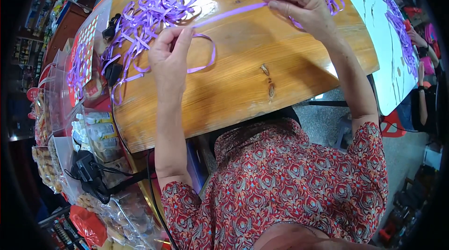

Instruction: The person rolls a purple ribbon by hand to form a small flower shape and then secures it with a plastic clip. They then pick up another ribbon from the table and repeat the process.

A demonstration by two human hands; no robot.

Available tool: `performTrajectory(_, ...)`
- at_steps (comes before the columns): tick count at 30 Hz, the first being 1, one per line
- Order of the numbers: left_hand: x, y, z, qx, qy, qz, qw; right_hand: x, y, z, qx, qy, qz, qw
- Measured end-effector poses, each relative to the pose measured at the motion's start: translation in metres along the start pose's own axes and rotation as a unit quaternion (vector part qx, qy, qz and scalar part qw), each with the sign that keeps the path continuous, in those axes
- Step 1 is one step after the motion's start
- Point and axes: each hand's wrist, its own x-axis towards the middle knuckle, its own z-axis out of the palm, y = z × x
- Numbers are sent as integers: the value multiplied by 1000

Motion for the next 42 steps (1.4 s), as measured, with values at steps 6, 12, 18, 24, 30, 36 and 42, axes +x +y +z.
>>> performTrajectory(6,3,-13,-18,393,84,166,901,-9,10,23,-6,-1,-10,1000)
performTrajectory(12,-17,10,55,137,-20,147,979,-5,0,46,-29,-30,-121,992)
performTrajectory(18,-21,12,72,-207,-121,-153,959,-10,-16,48,-78,45,-131,987)
performTrajectory(24,-20,-2,70,-49,-70,-17,996,-12,-13,40,-115,20,-159,980)
performTrajectory(30,-22,7,66,-59,-48,-92,993,-8,-14,26,-219,54,-232,946)
performTrajectory(36,-23,4,68,-98,-75,-67,990,-11,-16,33,-289,-7,-282,915)
performTrajectory(42,-23,3,62,-86,-122,-81,985,-2,-4,33,-276,-13,-264,924)
